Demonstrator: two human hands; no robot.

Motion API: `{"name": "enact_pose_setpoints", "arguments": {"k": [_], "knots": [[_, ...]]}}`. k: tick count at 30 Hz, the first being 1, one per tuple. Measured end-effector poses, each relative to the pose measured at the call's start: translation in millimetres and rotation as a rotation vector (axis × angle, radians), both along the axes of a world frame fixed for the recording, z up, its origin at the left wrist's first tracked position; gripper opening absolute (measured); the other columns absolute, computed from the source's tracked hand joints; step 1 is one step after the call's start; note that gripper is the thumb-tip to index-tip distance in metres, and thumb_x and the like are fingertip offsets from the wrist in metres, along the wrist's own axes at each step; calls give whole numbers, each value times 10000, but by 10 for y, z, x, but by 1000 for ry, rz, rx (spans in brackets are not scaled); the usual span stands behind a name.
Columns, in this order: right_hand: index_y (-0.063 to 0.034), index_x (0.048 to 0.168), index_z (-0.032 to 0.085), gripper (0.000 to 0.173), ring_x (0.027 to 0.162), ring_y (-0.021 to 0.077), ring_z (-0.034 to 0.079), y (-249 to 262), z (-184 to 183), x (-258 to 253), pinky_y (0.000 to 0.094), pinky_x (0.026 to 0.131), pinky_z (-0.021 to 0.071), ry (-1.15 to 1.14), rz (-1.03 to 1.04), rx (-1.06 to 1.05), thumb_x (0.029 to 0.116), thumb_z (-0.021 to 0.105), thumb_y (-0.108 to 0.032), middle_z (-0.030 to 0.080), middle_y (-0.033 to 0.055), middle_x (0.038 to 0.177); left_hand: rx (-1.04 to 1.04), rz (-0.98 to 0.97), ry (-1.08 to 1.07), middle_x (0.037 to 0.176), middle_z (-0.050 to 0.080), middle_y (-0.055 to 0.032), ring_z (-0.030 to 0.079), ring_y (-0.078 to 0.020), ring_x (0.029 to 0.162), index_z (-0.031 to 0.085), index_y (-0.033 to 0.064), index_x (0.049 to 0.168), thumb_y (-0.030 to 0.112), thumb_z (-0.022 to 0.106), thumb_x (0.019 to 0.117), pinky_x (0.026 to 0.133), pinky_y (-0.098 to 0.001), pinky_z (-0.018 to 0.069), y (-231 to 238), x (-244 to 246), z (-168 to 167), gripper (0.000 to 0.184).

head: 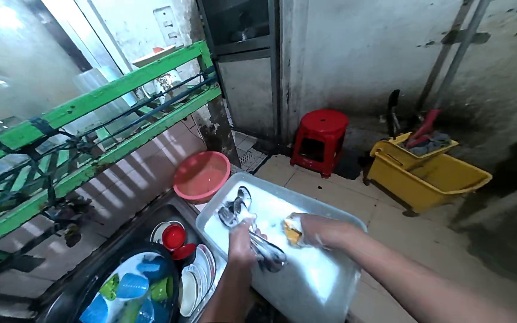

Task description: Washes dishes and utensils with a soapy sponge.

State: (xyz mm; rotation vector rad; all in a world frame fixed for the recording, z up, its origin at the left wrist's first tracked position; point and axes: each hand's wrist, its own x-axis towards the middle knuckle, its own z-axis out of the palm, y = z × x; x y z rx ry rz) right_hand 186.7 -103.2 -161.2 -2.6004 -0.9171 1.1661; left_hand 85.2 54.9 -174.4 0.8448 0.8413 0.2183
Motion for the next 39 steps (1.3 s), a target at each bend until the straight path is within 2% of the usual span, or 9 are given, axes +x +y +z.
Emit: {"name": "enact_pose_setpoints", "arguments": {"k": [3,7,10,17,22,28,33,36,39], "knots": [[27,1398,537,502,1285,442,558,31,3,-9,622,1065,431,-21,-120,45,957,687,-158,588,292,1347,21,-137,38,673,533,-64,530,-151,479,579,-10,987,101,459,1067,453,-285,517,-37,-19,-23,182],[-21,1323,590,430,958,245,671,109,112,20,423,875,552,272,-688,660,960,729,-204,679,171,1110,100,-237,105,673,566,-77,565,-161,500,581,-11,951,90,472,1064,464,-286,519,-56,-53,3,187],[-28,1307,602,387,933,255,681,235,217,10,449,854,562,244,-803,837,945,723,-94,690,174,1094,83,-297,47,694,597,-83,588,-153,509,598,-31,976,80,467,1065,475,-274,537,-114,-92,60,193],[10,1412,530,475,1220,376,609,503,156,-204,538,1076,450,35,-571,631,978,669,-120,629,262,1293,341,-241,113,597,546,-42,539,-108,486,569,11,800,12,551,1004,487,-236,485,-86,-127,48,205],[-18,1296,639,353,1164,404,646,598,96,89,599,1019,491,-227,-490,624,971,690,-147,667,233,1252,405,-240,152,641,585,-58,568,-119,526,604,-2,812,18,580,992,519,-251,506,-111,-113,50,183],[-52,1443,519,459,1219,418,618,621,60,-84,595,1050,460,-73,-370,451,1012,621,-168,642,253,1296,421,-223,170,644,582,-57,568,-120,535,610,-2,803,27,579,1002,536,-253,509,-73,-119,23,203],[-55,1196,715,226,1142,362,669,558,23,250,575,1004,522,-429,-372,776,984,663,-110,666,177,1283,345,-187,152,634,571,-58,553,-120,499,606,-9,833,18,582,993,490,-249,501,-103,-97,5,164],[23,1343,579,426,1197,371,616,560,29,254,566,1039,476,-158,-675,1003,1026,621,-258,617,241,1318,261,-190,82,628,569,-56,549,-115,488,594,-4,839,25,554,1011,474,-242,499,-88,-122,5,179],[-11,1294,626,414,1066,348,655,536,-41,130,564,961,505,19,-616,869,1024,627,-325,675,222,1163,170,-266,-39,621,580,-62,560,-114,476,593,-23,888,24,499,1038,464,-233,507,-109,-144,32,183]]}}
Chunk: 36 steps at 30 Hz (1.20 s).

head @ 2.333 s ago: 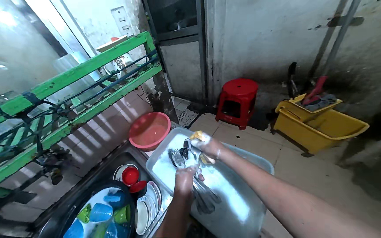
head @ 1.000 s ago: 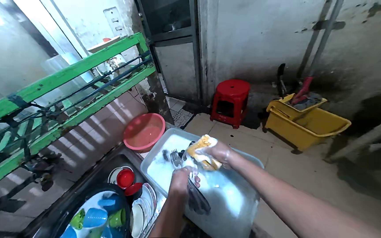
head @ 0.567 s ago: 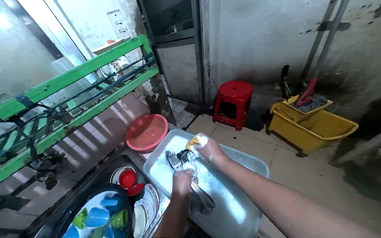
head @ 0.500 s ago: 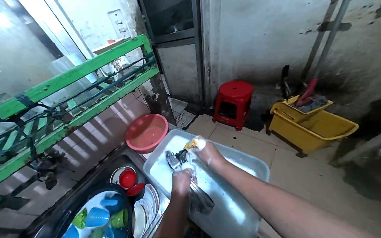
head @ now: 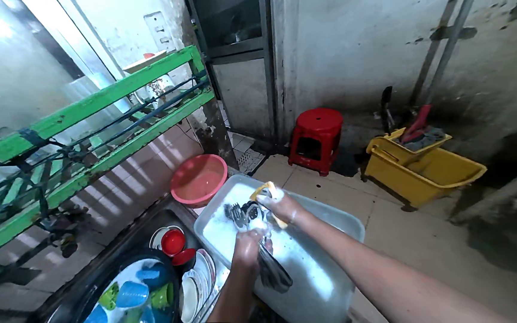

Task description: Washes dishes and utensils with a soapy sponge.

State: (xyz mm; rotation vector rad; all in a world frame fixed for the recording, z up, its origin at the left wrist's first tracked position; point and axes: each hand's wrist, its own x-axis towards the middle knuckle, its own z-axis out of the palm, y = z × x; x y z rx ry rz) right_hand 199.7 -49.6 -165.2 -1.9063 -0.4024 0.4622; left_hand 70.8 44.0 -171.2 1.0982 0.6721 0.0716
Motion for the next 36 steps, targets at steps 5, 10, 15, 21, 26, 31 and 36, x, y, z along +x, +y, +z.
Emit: {"name": "enact_pose_setpoints", "arguments": {"k": [5,10,15,21,26,31,36], "knots": [[43,1310,589,340,1024,308,668,-97,291,104,513,941,532,-54,-345,266,1046,585,-171,671,229,1151,-29,-82,46,662,571,-49,541,-110,474,619,-28,994,54,491,1054,467,-241,514,-3,10,-1,164],[-3,1394,490,459,880,298,651,109,124,-425,496,787,549,338,-373,332,1054,582,-298,648,213,1064,15,63,83,591,533,-46,527,-111,452,564,-1,866,42,503,1040,445,-238,491,-29,33,20,190],[13,1335,587,474,1006,364,662,-66,148,-218,567,916,516,209,-148,66,1095,471,-379,668,254,1130,-155,156,-15,808,688,-145,663,-183,627,618,-61,1035,88,461,1073,555,-297,564,19,25,3,219],[70,1340,574,530,1223,427,579,-214,329,-242,601,1060,412,165,564,-623,1093,460,-385,596,317,1299,-413,181,-162,973,706,-188,713,-280,888,597,-35,1117,33,501,1026,772,-426,609,61,89,31,149],[13,1472,468,650,1261,473,554,-392,295,-289,662,1043,406,103,765,-872,993,669,-379,579,324,1332,-315,275,-119,691,585,-79,630,-214,585,545,32,995,140,435,1083,613,-397,609,137,110,17,178],[41,1433,491,557,1309,466,532,-603,8,-107,638,1075,416,-36,555,-900,939,696,-114,560,306,1378,-204,221,72,766,568,-84,592,-185,608,542,19,1082,140,455,1078,587,-354,568,123,156,-38,148],[-23,1332,591,451,1038,277,669,-439,160,-118,457,937,539,230,141,-158,943,749,-187,674,187,1163,-121,5,159,737,616,-120,635,-194,592,544,-33,1025,-7,481,1016,573,-329,583,15,151,15,69]]}}
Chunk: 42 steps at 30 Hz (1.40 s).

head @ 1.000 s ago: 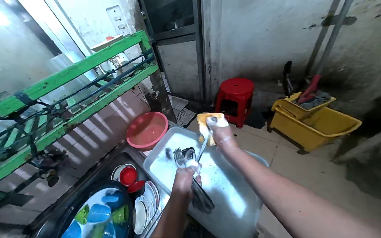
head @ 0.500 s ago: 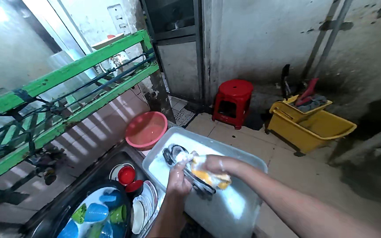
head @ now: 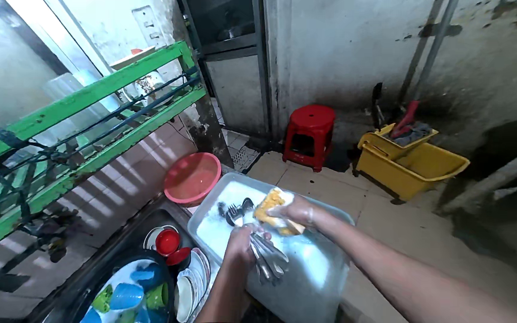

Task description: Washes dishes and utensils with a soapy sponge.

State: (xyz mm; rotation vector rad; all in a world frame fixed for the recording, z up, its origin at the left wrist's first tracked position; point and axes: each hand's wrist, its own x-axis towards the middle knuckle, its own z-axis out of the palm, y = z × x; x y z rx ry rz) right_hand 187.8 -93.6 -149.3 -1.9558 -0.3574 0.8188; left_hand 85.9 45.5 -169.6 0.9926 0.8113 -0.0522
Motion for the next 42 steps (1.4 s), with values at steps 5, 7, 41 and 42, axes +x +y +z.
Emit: {"name": "enact_pose_setpoints", "arguments": {"k": [5,7,41,42], "knots": [[-16,1261,667,379,1165,346,635,229,126,-27,531,1037,481,-351,90,-35,899,756,-86,667,207,1251,80,-155,-45,777,622,-83,599,-158,546,594,-34,1146,93,496,1073,536,-300,568,-11,-75,-3,176],[-18,1293,647,381,1157,355,639,223,135,16,548,1027,486,-277,-84,1,925,729,-76,670,221,1237,-9,-136,-60,782,615,-74,604,-163,552,610,-33,1191,126,484,1084,547,-311,580,21,-92,18,230],[-43,1421,526,439,1197,400,630,488,-51,-306,578,1039,476,-315,175,-158,1014,605,-189,648,241,1279,335,186,-58,653,563,-75,554,-127,514,563,-39,978,-78,567,945,501,-260,504,-29,-155,30,51],[-41,1424,527,434,1204,413,626,489,-34,-275,588,1042,471,-315,198,-186,1021,599,-184,645,250,1284,338,181,-58,642,567,-71,557,-122,510,563,-34,961,-76,569,945,497,-256,503,-29,-152,19,45]]}}
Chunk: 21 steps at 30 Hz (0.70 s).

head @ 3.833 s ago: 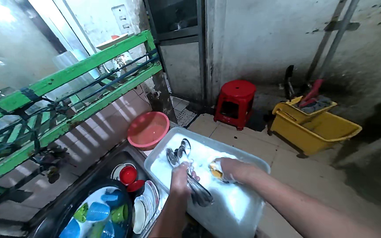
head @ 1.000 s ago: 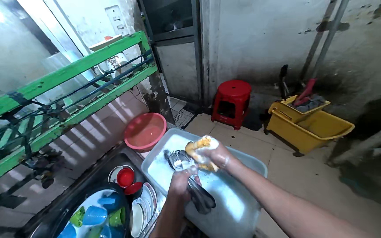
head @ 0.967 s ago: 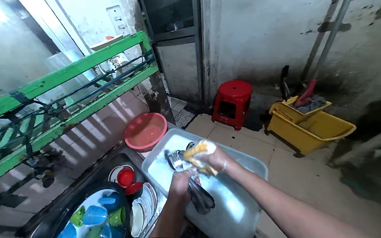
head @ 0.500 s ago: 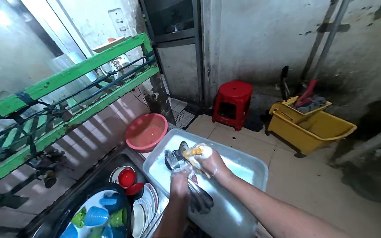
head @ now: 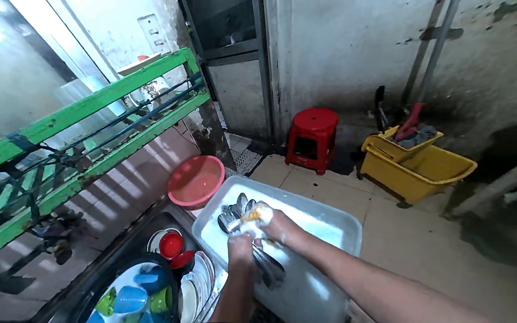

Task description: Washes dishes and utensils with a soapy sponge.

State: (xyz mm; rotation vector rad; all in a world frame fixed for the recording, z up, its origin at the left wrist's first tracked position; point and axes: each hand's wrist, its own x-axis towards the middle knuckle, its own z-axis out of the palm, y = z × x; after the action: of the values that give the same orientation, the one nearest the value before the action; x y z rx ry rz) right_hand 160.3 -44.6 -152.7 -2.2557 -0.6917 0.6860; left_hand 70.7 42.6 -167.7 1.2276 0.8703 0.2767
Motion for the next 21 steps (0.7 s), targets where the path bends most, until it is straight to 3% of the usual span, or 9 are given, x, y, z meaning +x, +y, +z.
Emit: {"name": "enact_pose_setpoints", "arguments": {"k": [3,6,8,9,11,14,17,19,21], "knots": [[-80,1333,636,343,1172,400,647,28,-2,251,604,1015,490,-190,1,-1,995,634,-138,673,209,1262,-52,-2,-53,639,551,-71,543,-128,499,566,-39,984,-58,574,971,484,-255,500,3,24,-34,25],[-49,1184,729,223,1159,343,661,-2,-35,492,553,1024,513,-325,-131,279,993,649,-131,663,179,1285,-83,19,-59,632,547,-68,532,-124,481,571,-39,995,-51,572,976,463,-248,490,7,31,-48,22],[14,1295,617,350,1128,345,647,-33,22,468,546,990,513,-78,-342,506,1045,578,-228,639,218,1272,-118,-7,-68,654,550,-73,533,-128,494,561,-28,1014,-33,566,990,474,-252,495,21,21,-55,25],[-12,1357,557,431,1057,338,649,-51,19,396,541,921,526,49,-400,571,1051,560,-315,644,226,1218,-146,-29,-87,651,551,-76,541,-131,490,552,-26,1016,-23,558,997,470,-254,506,25,18,-63,20],[-36,1428,498,550,1034,351,656,-66,-60,317,547,914,532,235,-358,455,1024,608,-393,652,243,1186,-197,-82,-128,645,566,-83,566,-145,497,557,-29,1020,-5,548,1011,478,-269,525,14,13,-59,26],[20,1319,602,452,1064,366,650,-56,-41,260,546,982,494,230,-275,253,1028,632,-324,666,251,1164,-246,-127,-144,665,585,-94,596,-160,514,550,-28,1057,38,531,1039,491,-279,545,1,9,-23,70],[28,1303,612,362,1034,348,669,-99,-14,427,550,956,524,84,-532,541,1046,595,-226,677,242,1154,-236,-168,-93,678,589,-97,598,-160,517,559,-34,1105,56,539,1044,495,-278,549,-4,17,-38,111],[13,1350,550,388,959,290,668,-55,61,436,494,870,553,189,-759,770,1064,552,-248,666,208,1115,-202,-159,-70,677,583,-87,580,-145,506,567,-32,1073,27,572,1019,487,-265,538,-30,18,-38,80],[-43,1440,465,464,919,291,657,6,79,200,498,809,554,374,-832,817,1067,553,-305,648,203,1121,-205,-92,-85,673,568,-81,555,-136,486,567,-33,1046,-10,578,999,465,-257,522,-47,27,-31,53]]}}
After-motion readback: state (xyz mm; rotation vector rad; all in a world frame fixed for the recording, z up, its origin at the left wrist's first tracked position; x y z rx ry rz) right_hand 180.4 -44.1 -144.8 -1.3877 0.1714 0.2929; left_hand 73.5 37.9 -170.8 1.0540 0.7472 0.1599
